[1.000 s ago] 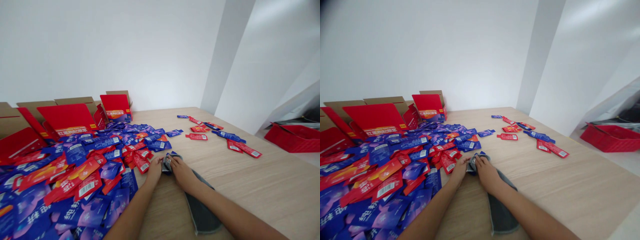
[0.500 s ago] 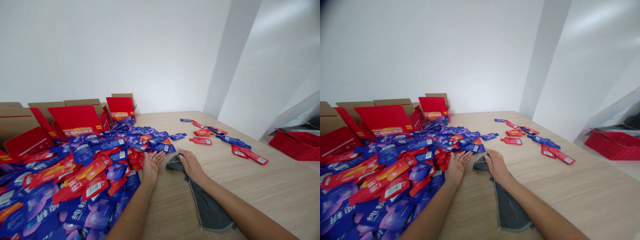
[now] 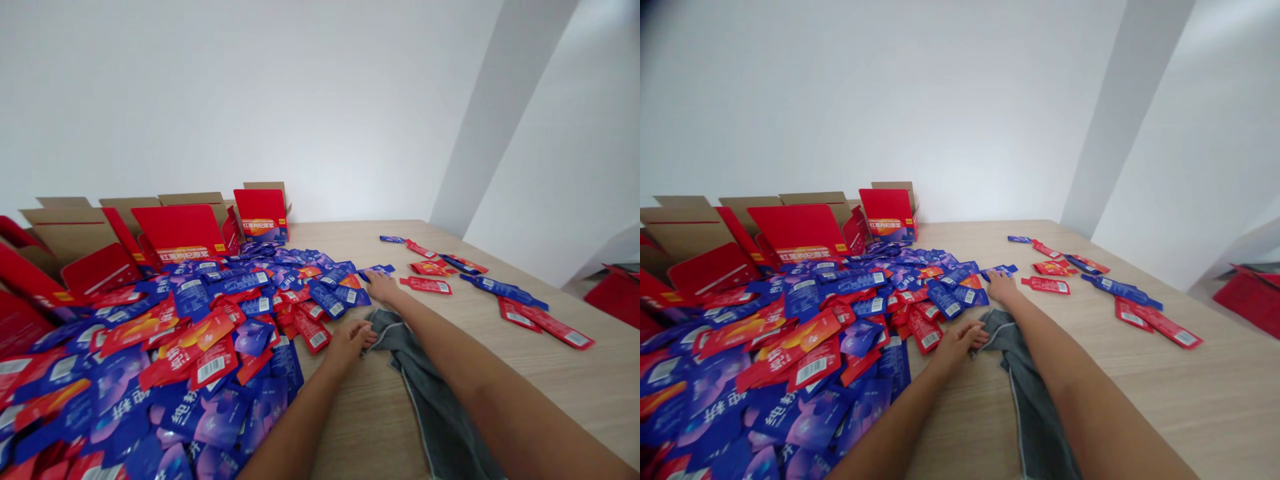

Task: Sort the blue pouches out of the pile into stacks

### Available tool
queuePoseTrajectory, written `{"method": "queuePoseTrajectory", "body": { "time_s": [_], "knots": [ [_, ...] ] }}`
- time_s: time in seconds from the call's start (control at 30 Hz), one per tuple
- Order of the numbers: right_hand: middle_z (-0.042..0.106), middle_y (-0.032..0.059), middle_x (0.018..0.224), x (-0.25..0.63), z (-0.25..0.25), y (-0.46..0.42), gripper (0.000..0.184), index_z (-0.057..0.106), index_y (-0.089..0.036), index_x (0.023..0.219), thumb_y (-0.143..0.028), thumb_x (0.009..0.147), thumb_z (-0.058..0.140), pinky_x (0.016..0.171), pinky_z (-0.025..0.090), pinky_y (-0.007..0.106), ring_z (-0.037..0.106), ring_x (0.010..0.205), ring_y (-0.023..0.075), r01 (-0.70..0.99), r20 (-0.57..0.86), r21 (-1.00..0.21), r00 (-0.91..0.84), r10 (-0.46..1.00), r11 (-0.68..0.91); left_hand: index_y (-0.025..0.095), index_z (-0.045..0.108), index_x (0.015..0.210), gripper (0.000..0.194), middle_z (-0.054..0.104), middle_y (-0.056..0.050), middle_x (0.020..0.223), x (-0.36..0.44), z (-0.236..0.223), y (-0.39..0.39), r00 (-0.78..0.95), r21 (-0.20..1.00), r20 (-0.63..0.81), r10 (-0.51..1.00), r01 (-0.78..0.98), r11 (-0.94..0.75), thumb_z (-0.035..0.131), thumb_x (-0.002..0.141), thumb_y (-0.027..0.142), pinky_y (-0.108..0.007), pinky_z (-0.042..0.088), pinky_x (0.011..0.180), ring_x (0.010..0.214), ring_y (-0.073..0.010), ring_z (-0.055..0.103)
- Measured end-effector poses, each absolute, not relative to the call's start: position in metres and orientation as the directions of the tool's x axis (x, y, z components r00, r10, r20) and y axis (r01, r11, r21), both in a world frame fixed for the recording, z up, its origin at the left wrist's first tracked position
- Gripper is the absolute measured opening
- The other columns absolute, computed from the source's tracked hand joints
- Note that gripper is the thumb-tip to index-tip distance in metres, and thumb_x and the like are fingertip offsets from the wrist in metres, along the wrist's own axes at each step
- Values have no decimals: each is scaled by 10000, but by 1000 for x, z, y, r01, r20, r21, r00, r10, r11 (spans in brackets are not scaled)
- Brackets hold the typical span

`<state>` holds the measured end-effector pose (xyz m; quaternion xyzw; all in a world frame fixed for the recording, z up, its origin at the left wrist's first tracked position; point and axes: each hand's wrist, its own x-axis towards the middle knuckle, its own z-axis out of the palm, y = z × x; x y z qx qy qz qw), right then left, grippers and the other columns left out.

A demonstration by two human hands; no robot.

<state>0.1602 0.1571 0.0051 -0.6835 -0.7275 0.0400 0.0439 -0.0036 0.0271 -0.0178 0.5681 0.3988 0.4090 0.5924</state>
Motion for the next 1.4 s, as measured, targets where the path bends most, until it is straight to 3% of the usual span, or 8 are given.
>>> {"method": "queuePoseTrajectory", "body": {
  "time_s": [0.3, 0.47, 0.63, 0.7, 0.9, 1.13, 1.27, 1.4],
  "knots": [
    [375, 71, 1452, 174, -3, 88, 487, 354, -221, 1392, -356, 930, 279, 1016, 333, 506, 271, 1356, 272, 990, 11, -125, -57, 998, 58, 143, 613, 923, 234, 684, -49, 769, -4, -11, 26, 340, 1000, -28, 940, -1, 30, 475, 801, 288, -300, 519, 663, 687, -167, 660],
    [468, 64, 1387, 179, 5, 34, 504, 459, -210, 1333, -440, 932, 258, 1051, 315, 473, 342, 1324, 262, 929, -7, -311, -213, 977, 200, 145, 606, 868, 285, 622, -15, 612, 1, -3, 12, 463, 991, -111, 879, 122, 61, 409, 826, 346, -270, 472, 490, 494, -152, 601],
    [440, 103, 1404, 179, 18, -14, 585, 418, -208, 1356, -516, 858, 435, 1086, 267, 448, 375, 1300, 253, 771, 60, -515, -402, 913, 374, 174, 608, 907, 182, 640, -54, 866, -2, -3, 4, 234, 824, 305, 923, 421, -379, 466, 800, 211, -363, 502, 764, 831, -197, 616],
    [411, 122, 1410, 180, 24, -26, 635, 392, -208, 1358, -488, 807, 538, 1080, 269, 447, 356, 1302, 257, 730, 146, -542, -406, 902, 416, 179, 584, 1059, 323, 612, -88, 1077, -5, -8, 7, 223, 705, 424, 878, 528, -474, 464, 769, 105, -417, 444, 926, 1057, -219, 550],
    [525, 74, 1155, 177, 34, -39, 435, 516, -209, 1088, -201, 674, 650, 939, 397, 362, 484, 1080, 217, 692, 166, -503, -509, 844, 517, 183, 516, 1254, 433, 513, -85, 1339, -6, -21, 15, 574, 500, 332, 749, 566, -655, 382, 849, 103, -450, 330, 1074, 1282, -209, 406],
    [502, 22, 780, 202, 38, -25, 138, 491, -205, 721, -77, 723, 439, 705, 410, 294, 494, 774, 175, 808, 341, -394, -314, 886, 438, 185, 565, 1184, 383, 522, -94, 1329, -8, -7, 14, 585, 544, 254, 770, 573, -614, 553, 809, 266, -426, 325, 1075, 1263, -227, 431],
    [526, 47, 815, 209, 41, -23, 108, 518, -203, 767, -122, 753, 448, 752, 421, 342, 500, 822, 200, 840, 532, -398, -115, 839, 368, 186, 555, 1090, 451, 550, -114, 1242, -4, -8, 8, 547, 602, 251, 798, 558, -572, 695, 678, 304, -443, 395, 995, 1161, -272, 496],
    [580, 94, 1171, 174, 20, -32, 358, 587, -206, 1076, -97, 779, 418, 916, 390, 394, 486, 1100, 218, 779, 332, -337, -428, 841, 529, 171, 450, 1131, 512, 539, -124, 1158, 0, -18, 5, 464, 640, 333, 821, 528, -558, 638, 654, 168, -467, 412, 955, 1123, -273, 496]
  ]
}}
